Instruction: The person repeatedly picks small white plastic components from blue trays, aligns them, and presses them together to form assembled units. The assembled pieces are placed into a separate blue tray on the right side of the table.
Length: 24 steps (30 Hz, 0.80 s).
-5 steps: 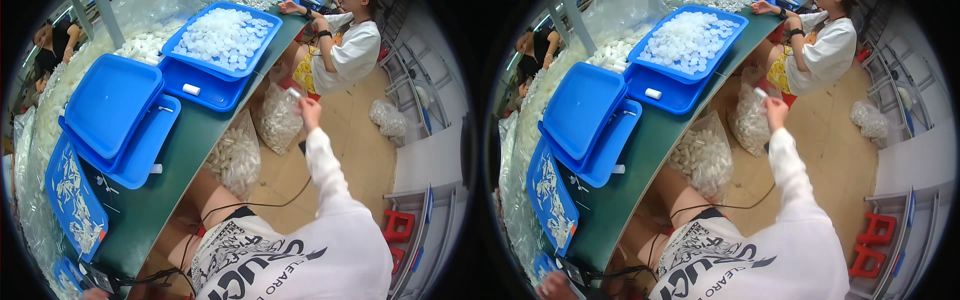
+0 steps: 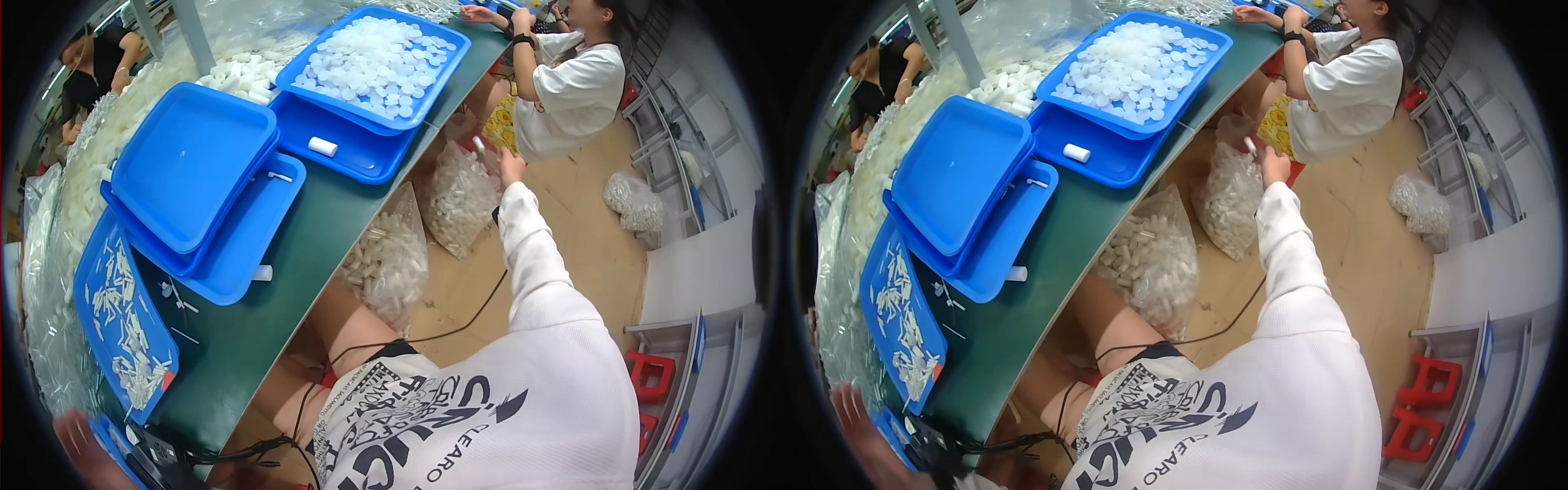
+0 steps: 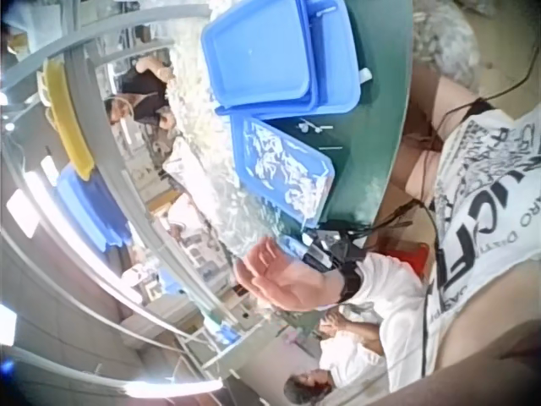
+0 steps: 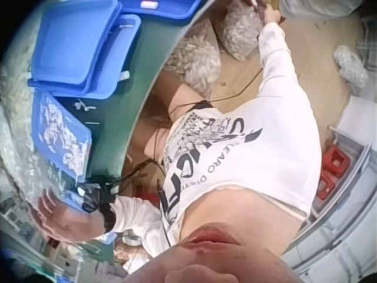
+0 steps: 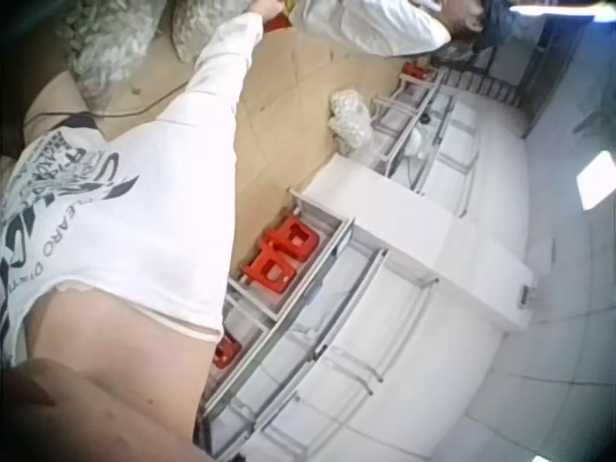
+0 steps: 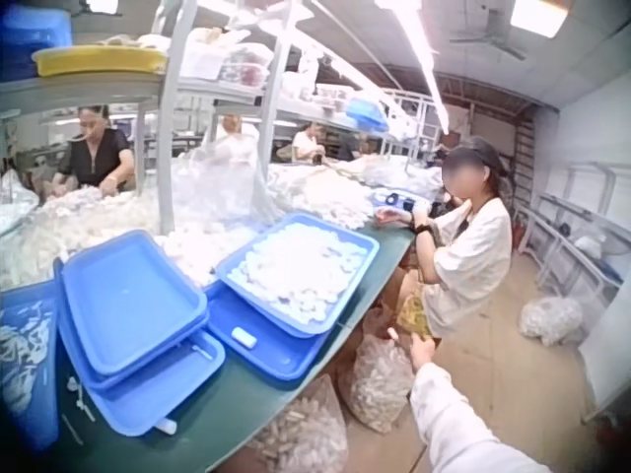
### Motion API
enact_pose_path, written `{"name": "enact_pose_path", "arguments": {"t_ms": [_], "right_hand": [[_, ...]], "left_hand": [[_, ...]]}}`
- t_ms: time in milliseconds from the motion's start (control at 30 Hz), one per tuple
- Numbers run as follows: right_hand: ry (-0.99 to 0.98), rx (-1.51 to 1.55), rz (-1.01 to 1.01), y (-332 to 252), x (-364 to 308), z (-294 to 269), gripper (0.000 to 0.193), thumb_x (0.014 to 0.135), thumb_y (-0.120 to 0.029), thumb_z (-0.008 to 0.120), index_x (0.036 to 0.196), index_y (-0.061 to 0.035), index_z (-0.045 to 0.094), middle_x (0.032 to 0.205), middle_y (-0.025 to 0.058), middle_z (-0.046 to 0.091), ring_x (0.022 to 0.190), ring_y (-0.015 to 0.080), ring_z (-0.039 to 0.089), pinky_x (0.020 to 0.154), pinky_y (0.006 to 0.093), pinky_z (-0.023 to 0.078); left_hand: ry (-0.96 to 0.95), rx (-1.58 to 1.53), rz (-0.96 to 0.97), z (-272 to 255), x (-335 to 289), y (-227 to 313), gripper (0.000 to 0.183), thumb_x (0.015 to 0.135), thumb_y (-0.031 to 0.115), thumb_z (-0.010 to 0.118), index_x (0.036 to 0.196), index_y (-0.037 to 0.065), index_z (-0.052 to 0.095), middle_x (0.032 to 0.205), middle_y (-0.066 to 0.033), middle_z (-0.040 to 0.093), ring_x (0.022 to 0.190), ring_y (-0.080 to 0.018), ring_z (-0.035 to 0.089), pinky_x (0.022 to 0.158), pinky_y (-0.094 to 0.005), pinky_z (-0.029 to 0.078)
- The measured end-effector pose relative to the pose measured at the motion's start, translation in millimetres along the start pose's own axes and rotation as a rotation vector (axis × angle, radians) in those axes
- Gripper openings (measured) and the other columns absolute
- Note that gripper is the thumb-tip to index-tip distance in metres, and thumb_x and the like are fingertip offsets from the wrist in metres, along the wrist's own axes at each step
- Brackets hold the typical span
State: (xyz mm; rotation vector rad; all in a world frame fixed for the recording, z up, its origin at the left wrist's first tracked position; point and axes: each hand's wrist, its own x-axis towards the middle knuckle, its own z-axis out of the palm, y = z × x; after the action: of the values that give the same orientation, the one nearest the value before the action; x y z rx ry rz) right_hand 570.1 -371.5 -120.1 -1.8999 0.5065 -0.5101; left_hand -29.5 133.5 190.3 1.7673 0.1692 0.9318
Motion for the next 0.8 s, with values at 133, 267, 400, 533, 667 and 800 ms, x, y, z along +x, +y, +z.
{"name": "enact_pose_path", "arguments": {"t_ms": [133,267,400,533,667,800], "right_hand": [[-0.475,0.044,0.054,-40,-102,42,0.032,0.083,-0.028,0.053,0.095,-0.0003,0.063,0.081,0.0075,0.064,0.068,0.0142,0.061,0.051,0.0282,0.047],[-1.186,-0.341,-0.142,-109,-205,-23,0.032,0.085,-0.032,0.054,0.081,-0.002,0.064,0.07,0.0045,0.063,0.063,0.0124,0.057,0.055,0.0272,0.045],[-1.69,-0.577,-0.407,-193,-289,-55,0.03,0.087,-0.026,0.052,0.086,0.0025,0.061,0.072,0.0102,0.064,0.063,0.0202,0.06,0.062,0.0319,0.046],[-1.811,-0.449,-0.816,-272,-363,-45,0.026,0.087,-0.022,0.052,0.094,0.0018,0.059,0.078,0.0151,0.064,0.067,0.0295,0.061,0.062,0.0353,0.047],[-1.988,-0.207,-1.066,-335,-412,-26,0.026,0.086,-0.022,0.055,0.099,0.0007,0.056,0.077,0.0165,0.063,0.068,0.0323,0.061,0.06,0.0364,0.047],[-1.913,-0.046,-1.333,-376,-459,-9,0.026,0.085,-0.021,0.055,0.093,0.003,0.055,0.075,0.0165,0.062,0.069,0.0335,0.06,0.061,0.0387,0.047]], "left_hand": [[0.3,0.518,-0.351,-21,34,-38,0.043,0.091,0.03,0.045,0.125,0.003,0.048,0.122,-0.0101,0.052,0.116,-0.0208,0.047,0.095,-0.0327,0.035],[0.147,0.749,-0.644,-49,64,-88,0.04,0.088,0.038,0.052,0.116,0.01,0.058,0.103,-0.0035,0.062,0.088,-0.0115,0.055,0.074,-0.026,0.04],[0.238,0.811,-0.604,-73,85,-104,0.028,0.086,0.022,0.053,0.1,0.0,0.064,0.082,-0.006,0.065,0.065,-0.0103,0.055,0.056,-0.021,0.041],[0.151,1.009,-0.665,-127,65,-156,0.018,0.074,0.013,0.063,0.089,0.004,0.069,0.08,-0.0108,0.066,0.071,-0.0169,0.062,0.063,-0.0291,0.048],[-0.052,1.021,-0.735,-76,69,-157,0.039,0.06,0.025,0.079,0.09,0.003,0.068,0.079,-0.0127,0.066,0.069,-0.0216,0.064,0.062,-0.0313,0.05],[-0.195,0.849,-1.047,-52,70,-158,0.041,0.056,0.015,0.081,0.09,0.004,0.061,0.075,-0.0113,0.064,0.063,-0.0179,0.063,0.053,-0.0281,0.051]]}}
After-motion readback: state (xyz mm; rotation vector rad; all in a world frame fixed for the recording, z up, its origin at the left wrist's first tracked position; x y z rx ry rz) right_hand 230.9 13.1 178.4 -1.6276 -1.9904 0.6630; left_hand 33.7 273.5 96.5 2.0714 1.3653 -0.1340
